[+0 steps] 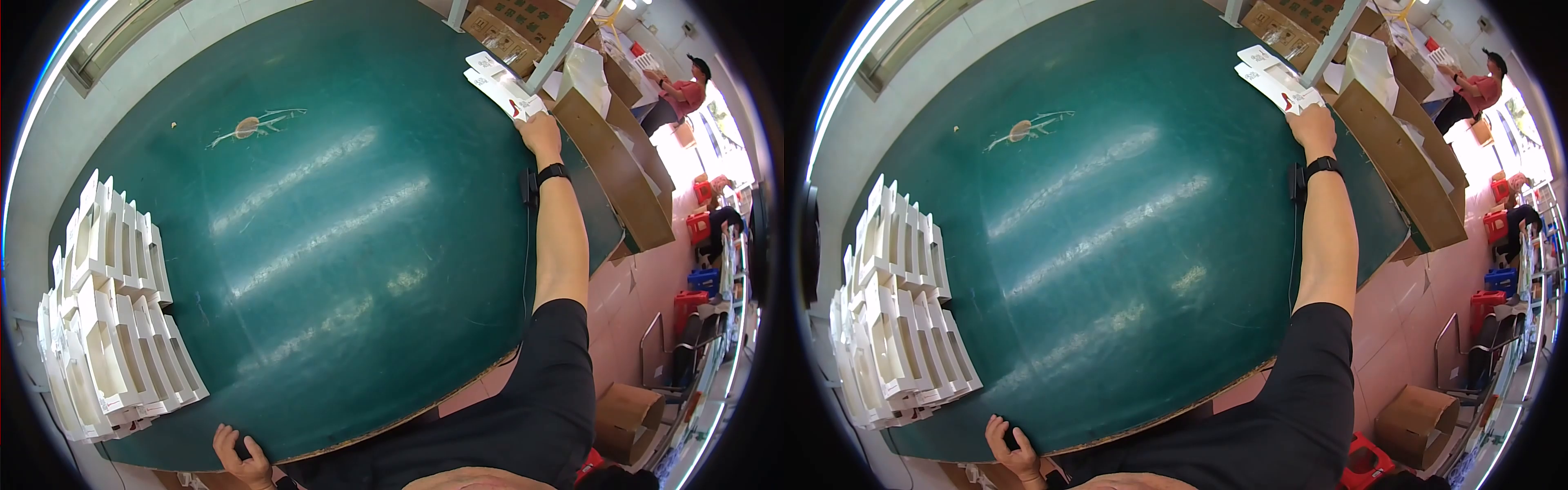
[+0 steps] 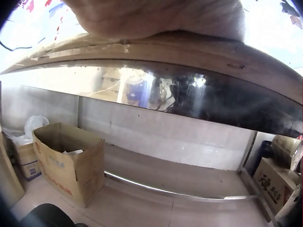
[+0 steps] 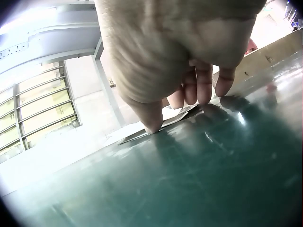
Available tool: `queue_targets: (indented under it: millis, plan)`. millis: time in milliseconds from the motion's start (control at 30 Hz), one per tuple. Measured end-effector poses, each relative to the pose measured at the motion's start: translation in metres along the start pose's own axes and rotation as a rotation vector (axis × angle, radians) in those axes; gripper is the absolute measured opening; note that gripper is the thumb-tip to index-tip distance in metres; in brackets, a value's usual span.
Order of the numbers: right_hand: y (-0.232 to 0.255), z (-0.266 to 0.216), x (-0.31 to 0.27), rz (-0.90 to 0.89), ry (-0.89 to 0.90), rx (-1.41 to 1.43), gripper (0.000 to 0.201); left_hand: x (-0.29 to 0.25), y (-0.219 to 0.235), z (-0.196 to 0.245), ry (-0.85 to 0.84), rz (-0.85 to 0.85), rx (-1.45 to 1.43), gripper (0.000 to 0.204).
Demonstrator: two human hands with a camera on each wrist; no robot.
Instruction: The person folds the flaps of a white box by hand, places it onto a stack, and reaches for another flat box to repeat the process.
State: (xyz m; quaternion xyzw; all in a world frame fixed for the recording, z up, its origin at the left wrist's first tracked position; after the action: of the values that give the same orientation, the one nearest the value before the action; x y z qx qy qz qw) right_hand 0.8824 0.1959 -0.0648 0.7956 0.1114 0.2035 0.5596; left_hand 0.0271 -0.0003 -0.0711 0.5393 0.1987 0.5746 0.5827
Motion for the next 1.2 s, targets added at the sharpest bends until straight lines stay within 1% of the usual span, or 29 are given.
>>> queue_targets:
  millis: [67, 200, 300, 433, 633, 733, 833, 900, 1000, 1033, 1133, 1167, 1200]
  plan:
    - [0.017, -0.011, -0.015, -0.096, -0.02, -0.001, 0.037, 0.0, 0.0, -0.001, -0.005, 0.008, -0.007, 0.021]
    - [0.006, -0.002, -0.006, -0.039, 0.03, 0.071, 0.029, 0.001, 0.0, 0.001, 0.007, 0.008, -0.007, 0.021]
    - [-0.003, 0.005, 0.0, -0.037, 0.023, 0.098, 0.027, 0.002, 0.0, 0.002, 0.004, 0.01, -0.011, 0.021]
    - [-0.001, 0.006, -0.002, -0.035, 0.032, 0.116, 0.024, 0.002, 0.0, -0.001, 0.0, 0.003, -0.011, 0.021]
    - [0.008, 0.007, -0.017, -0.02, 0.018, 0.117, 0.021, 0.0, 0.0, -0.003, -0.003, 0.024, -0.023, 0.023]
    - [0.012, 0.012, -0.03, -0.002, 0.022, 0.103, 0.02, 0.002, 0.0, -0.002, -0.049, 0.047, -0.047, 0.022]
    - [0.015, 0.03, -0.036, -0.058, 0.037, 0.148, 0.019, 0.003, 0.001, 0.002, -0.05, 0.062, -0.054, 0.023]
    - [0.02, 0.026, -0.048, -0.077, 0.048, 0.18, 0.018, 0.005, 0.004, 0.003, -0.053, 0.084, -0.057, 0.024]
    - [0.044, 0.03, -0.09, -0.187, -0.076, 0.551, 0.015, 0.006, 0.006, 0.007, -0.09, 0.087, -0.036, 0.024]
    - [0.05, 0.031, -0.103, -0.182, -0.076, 0.549, 0.015, 0.006, 0.007, 0.007, -0.092, 0.088, -0.041, 0.024]
    - [0.055, 0.035, -0.142, -0.21, -0.088, 0.881, 0.012, 0.005, 0.008, 0.006, -0.118, 0.105, -0.065, 0.026]
    - [0.061, 0.036, -0.158, -0.206, -0.089, 0.882, 0.012, 0.004, 0.008, 0.006, -0.121, 0.107, -0.067, 0.026]
    - [0.066, 0.036, -0.175, -0.214, -0.086, 0.951, 0.011, 0.003, 0.006, 0.004, -0.113, 0.125, -0.09, 0.027]
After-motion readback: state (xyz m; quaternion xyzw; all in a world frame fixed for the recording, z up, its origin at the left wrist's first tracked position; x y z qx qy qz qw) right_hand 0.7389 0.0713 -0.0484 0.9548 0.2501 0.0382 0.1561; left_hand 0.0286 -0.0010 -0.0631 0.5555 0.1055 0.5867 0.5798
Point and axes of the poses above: each hand's wrist, its own x-axis towards the middle knuckle, its own y-axis out of the back of the hand, z = x × y, the point moved 3 cm from there along x, towards the middle knuckle, and after that the axes turned 9 degrees about -y, right-handed, at the moved point
